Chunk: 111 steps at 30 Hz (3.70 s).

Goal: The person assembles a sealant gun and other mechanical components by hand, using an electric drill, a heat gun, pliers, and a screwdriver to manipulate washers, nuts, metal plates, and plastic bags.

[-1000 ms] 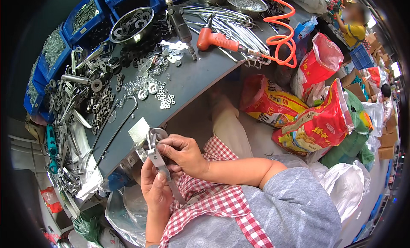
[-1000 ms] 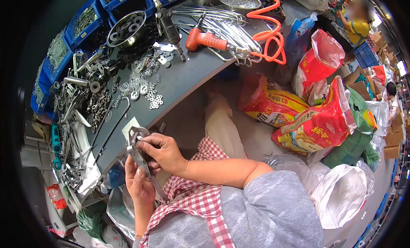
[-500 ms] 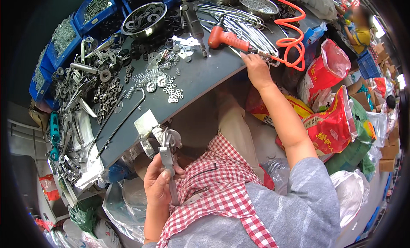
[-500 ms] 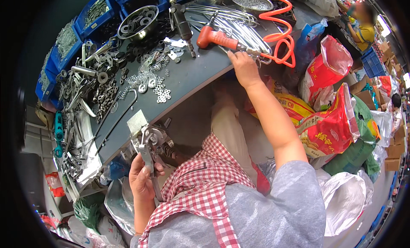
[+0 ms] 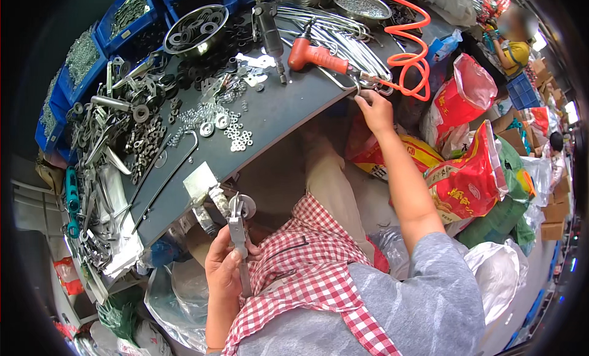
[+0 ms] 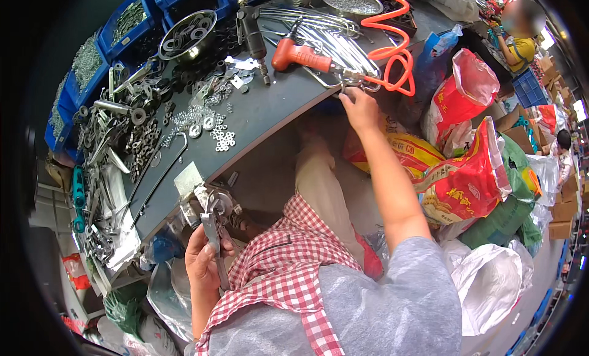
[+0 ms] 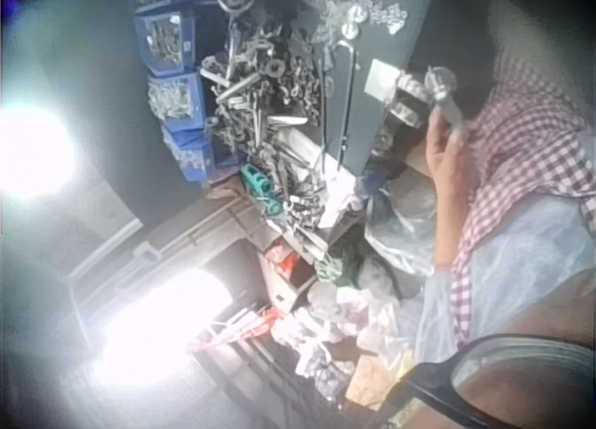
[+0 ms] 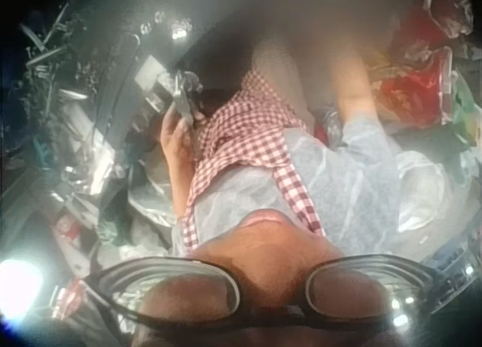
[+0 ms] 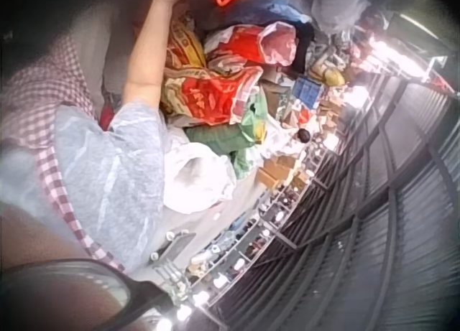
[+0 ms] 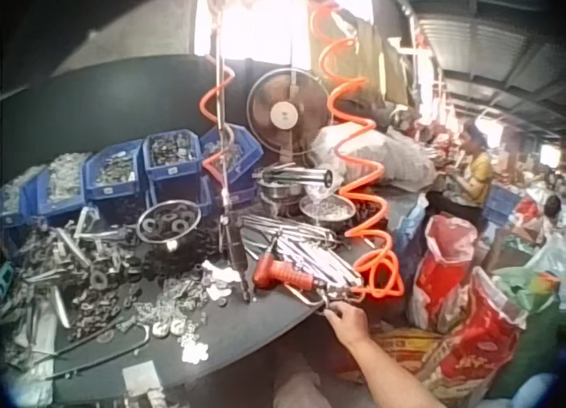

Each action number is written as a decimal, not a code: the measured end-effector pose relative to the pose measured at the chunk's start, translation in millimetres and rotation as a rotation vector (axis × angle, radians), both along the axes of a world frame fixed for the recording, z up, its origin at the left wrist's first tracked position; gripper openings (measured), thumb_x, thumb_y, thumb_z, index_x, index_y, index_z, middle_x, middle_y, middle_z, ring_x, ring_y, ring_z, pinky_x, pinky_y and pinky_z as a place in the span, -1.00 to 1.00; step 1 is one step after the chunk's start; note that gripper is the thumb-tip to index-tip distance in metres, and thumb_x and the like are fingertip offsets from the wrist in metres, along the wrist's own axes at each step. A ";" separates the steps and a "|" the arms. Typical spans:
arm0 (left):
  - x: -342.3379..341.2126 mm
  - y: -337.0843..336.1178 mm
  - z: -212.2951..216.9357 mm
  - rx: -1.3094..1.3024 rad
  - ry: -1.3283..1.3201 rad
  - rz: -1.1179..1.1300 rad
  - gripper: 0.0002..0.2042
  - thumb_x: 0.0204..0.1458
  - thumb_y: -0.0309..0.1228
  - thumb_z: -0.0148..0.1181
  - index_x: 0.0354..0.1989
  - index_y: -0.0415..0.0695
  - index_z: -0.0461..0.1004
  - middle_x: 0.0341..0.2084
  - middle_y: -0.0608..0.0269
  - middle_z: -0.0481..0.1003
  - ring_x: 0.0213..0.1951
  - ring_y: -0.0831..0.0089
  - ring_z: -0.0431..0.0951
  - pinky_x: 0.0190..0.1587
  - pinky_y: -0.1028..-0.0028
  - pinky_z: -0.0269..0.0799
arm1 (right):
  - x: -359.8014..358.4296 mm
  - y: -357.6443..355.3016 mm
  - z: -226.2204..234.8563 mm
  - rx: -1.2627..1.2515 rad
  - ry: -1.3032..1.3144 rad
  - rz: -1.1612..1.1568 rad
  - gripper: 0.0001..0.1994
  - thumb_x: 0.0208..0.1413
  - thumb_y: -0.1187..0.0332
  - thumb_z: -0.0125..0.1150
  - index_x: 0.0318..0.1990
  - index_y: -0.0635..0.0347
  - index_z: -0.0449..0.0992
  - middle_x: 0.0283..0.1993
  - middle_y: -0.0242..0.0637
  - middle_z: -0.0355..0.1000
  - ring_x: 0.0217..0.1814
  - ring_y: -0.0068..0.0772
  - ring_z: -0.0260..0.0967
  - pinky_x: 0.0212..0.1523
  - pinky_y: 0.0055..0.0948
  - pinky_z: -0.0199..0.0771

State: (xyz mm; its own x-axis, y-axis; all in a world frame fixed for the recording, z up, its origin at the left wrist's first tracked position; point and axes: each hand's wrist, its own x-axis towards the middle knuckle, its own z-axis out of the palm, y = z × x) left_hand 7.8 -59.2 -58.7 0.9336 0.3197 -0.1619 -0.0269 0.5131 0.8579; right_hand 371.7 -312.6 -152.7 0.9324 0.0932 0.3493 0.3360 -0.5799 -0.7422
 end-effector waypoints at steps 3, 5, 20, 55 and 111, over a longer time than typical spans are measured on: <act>2.9 -1.7 -1.6 0.006 -0.017 -0.022 -0.48 -0.06 -0.43 0.13 0.12 -0.28 0.19 -0.22 0.00 0.40 -0.30 0.29 0.48 -0.25 0.36 0.49 | 9.3 -0.5 -14.9 0.183 0.160 -0.047 -0.74 -0.12 0.29 0.18 -0.28 0.27 0.50 -0.42 -0.16 0.49 -0.37 -0.38 0.45 -0.31 -0.43 0.38; 2.3 -0.9 -1.7 0.001 0.003 -0.030 -0.48 -0.06 -0.43 0.12 0.13 -0.26 0.20 -0.25 -0.02 0.40 -0.30 0.29 0.48 -0.27 0.36 0.50 | 8.2 -2.2 -12.8 0.248 0.227 -0.058 -0.76 -0.13 0.32 0.17 -0.32 0.26 0.51 -0.45 -0.19 0.48 -0.40 -0.45 0.43 -0.32 -0.46 0.37; -3.0 28.8 35.0 0.135 0.002 0.198 -0.31 -0.19 -0.34 0.23 0.16 -0.27 0.09 -0.13 0.05 0.35 -0.38 0.38 0.49 -0.38 0.46 0.47 | -85.1 13.4 0.6 1.518 1.128 0.546 -0.72 0.19 0.20 -0.08 -0.07 0.17 0.33 -0.48 -0.49 0.26 -0.60 -0.72 0.08 -0.66 -0.73 0.07; -12.8 90.2 23.5 1.383 0.102 0.617 -0.39 -0.32 -0.67 0.16 0.08 -0.27 0.27 -0.18 0.13 0.29 -0.28 0.43 0.39 -0.30 0.56 0.41 | -225.2 190.7 95.3 0.039 0.427 1.105 -0.76 0.10 0.36 0.04 -0.07 0.17 0.41 -0.62 -0.25 0.32 -0.61 -0.49 0.30 -0.58 -0.54 0.23; -19.6 96.4 35.0 1.952 0.078 0.259 -0.42 -0.36 -0.48 0.21 0.02 -0.06 0.35 -0.05 0.17 0.37 -0.66 0.42 0.41 -0.60 0.50 0.39 | -18.5 359.8 108.4 -0.681 -0.214 0.743 -0.69 -0.15 0.29 0.27 -0.19 0.11 0.47 -0.22 -0.15 0.46 -0.11 -0.12 0.39 -0.11 -0.25 0.37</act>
